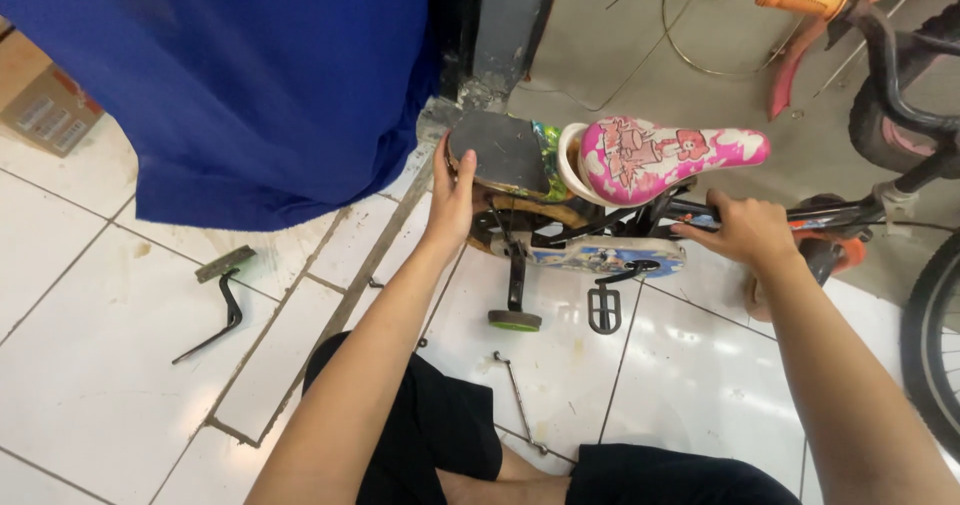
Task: The person removes a training wheel from a child's bicycle using a wrench, then reattaches it to the opposite side of the rear wheel. They tighten the bolts to secure the wheel in place.
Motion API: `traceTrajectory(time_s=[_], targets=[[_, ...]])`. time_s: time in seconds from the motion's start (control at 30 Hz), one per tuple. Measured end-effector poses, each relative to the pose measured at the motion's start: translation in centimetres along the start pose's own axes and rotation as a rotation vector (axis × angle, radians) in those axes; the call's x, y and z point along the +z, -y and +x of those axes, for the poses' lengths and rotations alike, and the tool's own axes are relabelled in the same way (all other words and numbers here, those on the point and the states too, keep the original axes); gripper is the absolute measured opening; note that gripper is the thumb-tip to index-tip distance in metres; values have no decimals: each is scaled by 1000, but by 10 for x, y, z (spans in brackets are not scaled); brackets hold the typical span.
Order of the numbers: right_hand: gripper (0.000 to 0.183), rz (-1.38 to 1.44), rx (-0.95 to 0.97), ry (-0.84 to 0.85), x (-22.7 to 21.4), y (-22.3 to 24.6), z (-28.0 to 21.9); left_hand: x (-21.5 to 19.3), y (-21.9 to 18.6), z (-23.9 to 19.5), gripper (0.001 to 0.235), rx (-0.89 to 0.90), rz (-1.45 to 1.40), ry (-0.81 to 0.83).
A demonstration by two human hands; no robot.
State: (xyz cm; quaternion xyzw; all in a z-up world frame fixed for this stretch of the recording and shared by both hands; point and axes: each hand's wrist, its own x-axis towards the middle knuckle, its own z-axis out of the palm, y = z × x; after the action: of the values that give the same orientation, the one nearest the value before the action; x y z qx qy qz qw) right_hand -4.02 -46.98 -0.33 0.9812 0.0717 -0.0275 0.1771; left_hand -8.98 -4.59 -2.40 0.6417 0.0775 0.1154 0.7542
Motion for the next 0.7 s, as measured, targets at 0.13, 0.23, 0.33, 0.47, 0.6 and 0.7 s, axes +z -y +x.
traceTrajectory(time_s=[0.13,0.23,0.33,0.47,0.6,0.7], targets=[[74,-79,-33,-424,49,-7,-3,-5,77,-27,54,-22,105,-168],[79,-114,-7,-558,69,0,-5,0,59,-70,110,-611,367,145],[78,-90,22,-536,72,11,-12,2,136,-60,97,-529,637,435],[78,-117,96,-496,69,24,-19,-4,162,-34,48,-579,549,474],[78,-128,87,-508,65,28,-43,-15,169,-52,19,-598,470,570],[77,-136,129,-391,55,29,-52,-25,157,-68,25,-592,437,570]])
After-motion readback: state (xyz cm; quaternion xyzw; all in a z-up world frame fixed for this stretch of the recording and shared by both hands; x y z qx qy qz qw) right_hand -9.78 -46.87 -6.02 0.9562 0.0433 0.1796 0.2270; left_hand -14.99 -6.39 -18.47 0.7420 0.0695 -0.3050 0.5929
